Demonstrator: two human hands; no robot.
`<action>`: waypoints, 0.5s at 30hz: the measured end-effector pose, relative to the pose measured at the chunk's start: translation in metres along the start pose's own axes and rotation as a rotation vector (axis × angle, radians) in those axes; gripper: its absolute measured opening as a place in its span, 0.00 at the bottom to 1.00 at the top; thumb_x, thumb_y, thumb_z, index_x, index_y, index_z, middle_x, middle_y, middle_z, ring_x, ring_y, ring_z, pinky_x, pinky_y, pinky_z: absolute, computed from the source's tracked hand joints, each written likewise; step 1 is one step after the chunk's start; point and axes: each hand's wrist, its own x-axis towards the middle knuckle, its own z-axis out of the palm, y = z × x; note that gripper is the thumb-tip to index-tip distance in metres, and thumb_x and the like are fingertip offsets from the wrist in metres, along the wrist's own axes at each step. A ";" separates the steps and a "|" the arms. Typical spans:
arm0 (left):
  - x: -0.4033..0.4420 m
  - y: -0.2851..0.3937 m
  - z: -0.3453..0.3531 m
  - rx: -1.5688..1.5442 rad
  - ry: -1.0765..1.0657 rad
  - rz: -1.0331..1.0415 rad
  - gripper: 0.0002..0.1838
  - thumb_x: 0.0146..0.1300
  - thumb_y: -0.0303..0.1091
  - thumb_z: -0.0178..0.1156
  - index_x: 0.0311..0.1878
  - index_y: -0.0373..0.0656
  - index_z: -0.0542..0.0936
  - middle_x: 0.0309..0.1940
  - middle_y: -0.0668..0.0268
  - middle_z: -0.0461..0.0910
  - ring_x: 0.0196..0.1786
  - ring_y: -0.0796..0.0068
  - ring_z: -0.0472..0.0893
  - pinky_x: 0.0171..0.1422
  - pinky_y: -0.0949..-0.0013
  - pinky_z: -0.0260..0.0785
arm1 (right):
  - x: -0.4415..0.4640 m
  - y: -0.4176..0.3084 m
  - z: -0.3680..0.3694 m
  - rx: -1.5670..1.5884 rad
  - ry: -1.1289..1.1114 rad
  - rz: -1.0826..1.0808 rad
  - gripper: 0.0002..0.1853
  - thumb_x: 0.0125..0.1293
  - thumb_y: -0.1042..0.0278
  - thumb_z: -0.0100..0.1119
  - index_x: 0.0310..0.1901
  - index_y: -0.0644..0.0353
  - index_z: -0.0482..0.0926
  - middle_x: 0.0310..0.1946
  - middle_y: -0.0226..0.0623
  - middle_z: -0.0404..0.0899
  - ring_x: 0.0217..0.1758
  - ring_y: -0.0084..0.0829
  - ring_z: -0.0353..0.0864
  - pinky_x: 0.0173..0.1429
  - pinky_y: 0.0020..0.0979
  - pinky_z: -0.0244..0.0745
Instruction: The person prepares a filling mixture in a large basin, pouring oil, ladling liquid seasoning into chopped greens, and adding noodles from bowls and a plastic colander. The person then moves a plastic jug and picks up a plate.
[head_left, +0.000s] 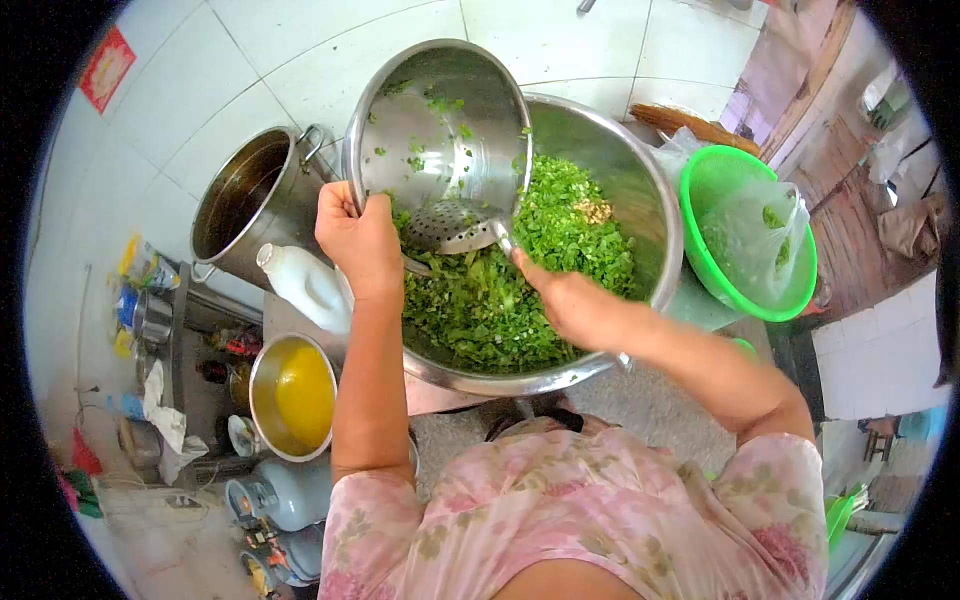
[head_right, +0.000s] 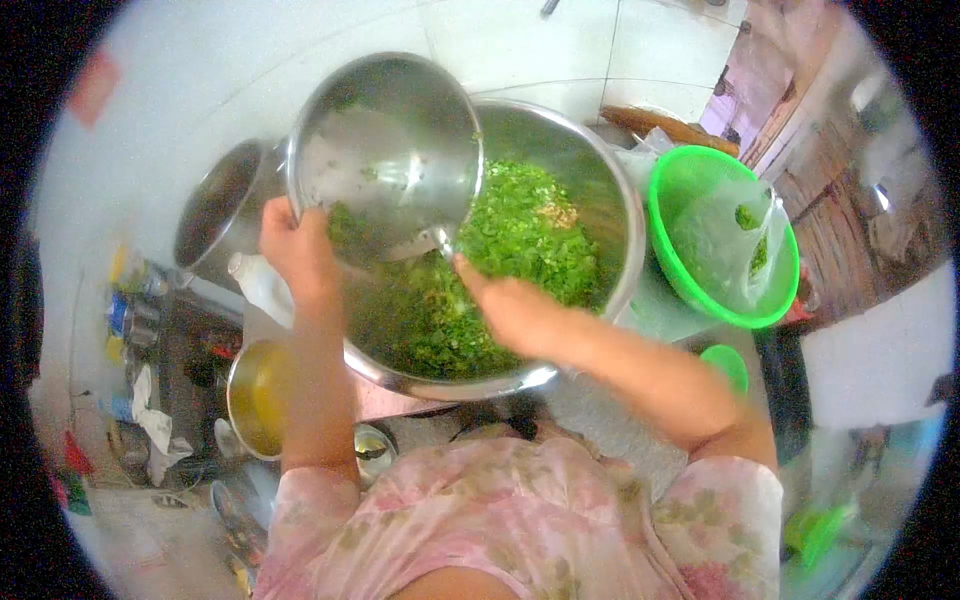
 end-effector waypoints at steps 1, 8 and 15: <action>0.001 -0.001 0.001 0.024 -0.015 0.007 0.08 0.43 0.19 0.51 0.20 0.42 0.64 0.18 0.77 0.60 0.21 0.88 0.56 0.23 0.82 0.51 | 0.003 0.003 -0.011 -0.053 -0.036 -0.004 0.40 0.48 0.86 0.45 0.65 0.65 0.45 0.25 0.55 0.73 0.26 0.44 0.76 0.36 0.38 0.75; 0.024 -0.030 0.001 0.400 0.151 0.386 0.07 0.42 0.21 0.53 0.21 0.39 0.65 0.16 0.66 0.61 0.19 0.73 0.61 0.27 0.70 0.59 | -0.051 0.033 -0.061 -0.529 -0.099 0.072 0.38 0.50 0.82 0.46 0.66 0.51 0.50 0.28 0.49 0.72 0.27 0.46 0.75 0.32 0.42 0.70; 0.056 -0.002 -0.017 0.243 0.115 0.330 0.08 0.42 0.19 0.51 0.19 0.40 0.63 0.16 0.73 0.59 0.21 0.82 0.59 0.26 0.76 0.55 | -0.056 0.051 -0.042 -0.566 -0.102 0.046 0.32 0.54 0.61 0.55 0.62 0.53 0.59 0.38 0.46 0.72 0.39 0.44 0.74 0.42 0.41 0.71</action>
